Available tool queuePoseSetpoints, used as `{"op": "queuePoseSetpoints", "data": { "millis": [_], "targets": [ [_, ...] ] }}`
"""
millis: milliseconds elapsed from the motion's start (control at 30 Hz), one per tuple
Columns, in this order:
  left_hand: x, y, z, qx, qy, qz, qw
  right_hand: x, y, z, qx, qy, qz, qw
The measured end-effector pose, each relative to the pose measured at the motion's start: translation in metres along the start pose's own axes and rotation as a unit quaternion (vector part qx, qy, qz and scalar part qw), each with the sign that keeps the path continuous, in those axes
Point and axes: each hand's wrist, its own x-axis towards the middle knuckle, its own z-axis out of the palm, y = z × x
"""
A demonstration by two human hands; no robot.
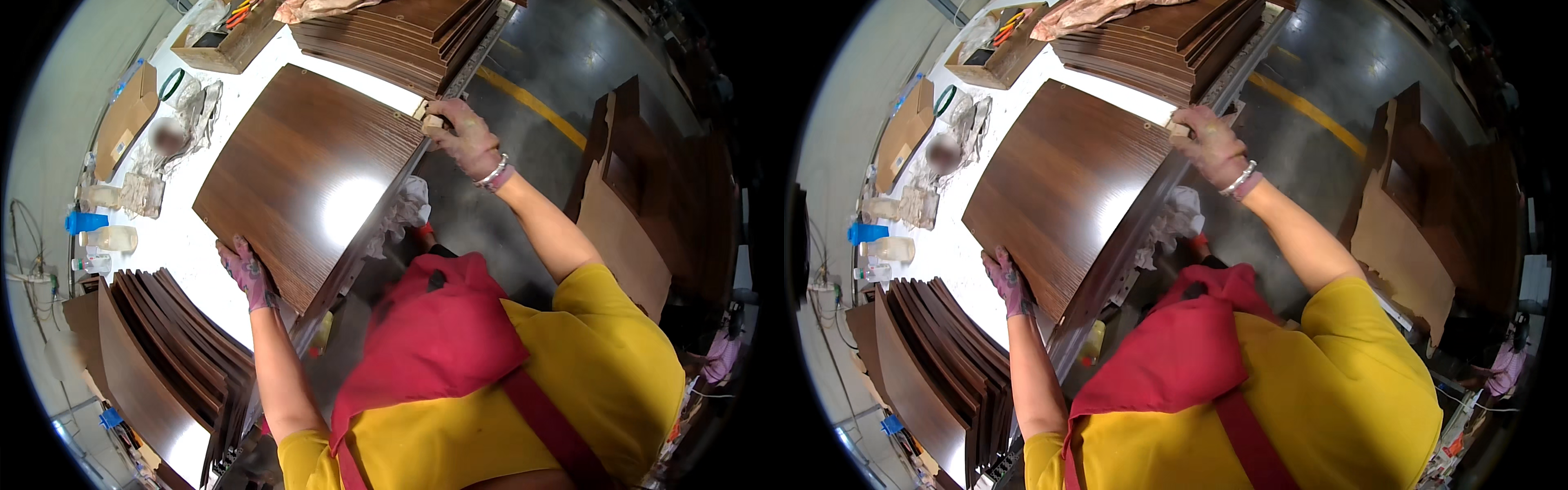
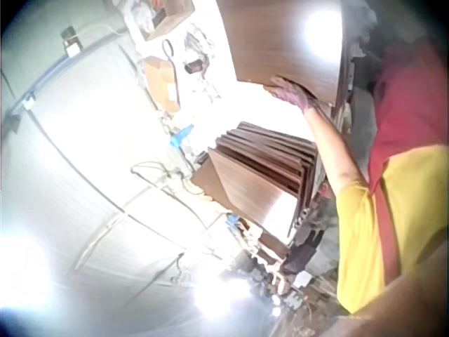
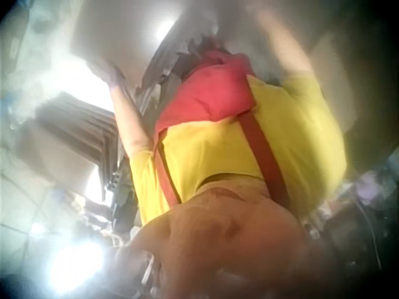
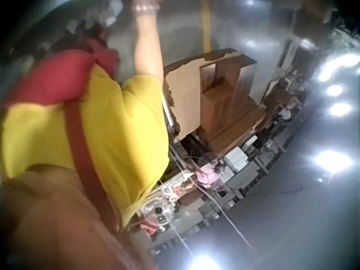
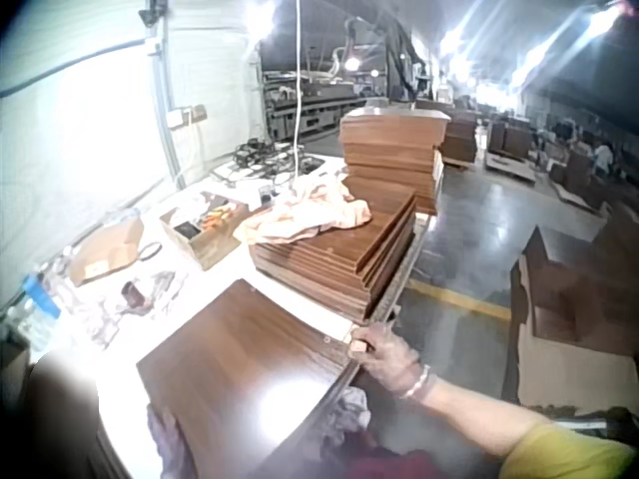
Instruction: The person repeatedly wipes and buffs the surface of dark brown wooden panels using a cloth. They handle the panels one at a time, flipping them over to treat both sides, and stack the finished pieces on the table.
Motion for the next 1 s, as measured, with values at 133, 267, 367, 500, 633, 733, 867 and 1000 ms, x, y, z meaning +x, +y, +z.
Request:
{"op": "queuePoseSetpoints", "data": {
  "millis": [133, 267, 367, 500, 633, 733, 867, 1000],
  "targets": [
    [0.003, -0.009, 0.001, 0.004, 0.016, 0.018, 1.000, -0.017, -0.008, 0.029, -0.126, 0.015, -0.030, 0.991],
    [0.001, -0.006, 0.001, -0.007, 0.014, 0.007, 1.000, -0.043, -0.032, 0.053, -0.133, -0.007, -0.101, 0.986],
    [0.000, -0.002, 0.002, -0.036, 0.003, 0.002, 0.999, -0.070, -0.052, 0.083, -0.142, -0.056, -0.081, 0.985],
    [0.003, -0.010, 0.004, -0.071, 0.000, 0.008, 0.997, -0.094, -0.092, 0.122, -0.111, -0.116, -0.150, 0.976],
    [0.008, -0.026, 0.004, -0.139, -0.014, 0.016, 0.990, -0.112, -0.116, 0.161, -0.121, -0.251, -0.158, 0.947],
    [0.004, -0.006, 0.003, -0.047, 0.014, -0.009, 0.999, -0.112, -0.161, 0.186, -0.063, -0.407, -0.048, 0.910],
    [0.014, -0.009, -0.014, -0.096, -0.052, -0.012, 0.994, -0.124, -0.172, 0.210, -0.002, -0.475, -0.182, 0.861],
    [-0.020, -0.011, -0.044, -0.183, -0.004, -0.040, 0.982, -0.086, -0.159, 0.198, 0.189, -0.350, -0.237, 0.886]
  ]
}}
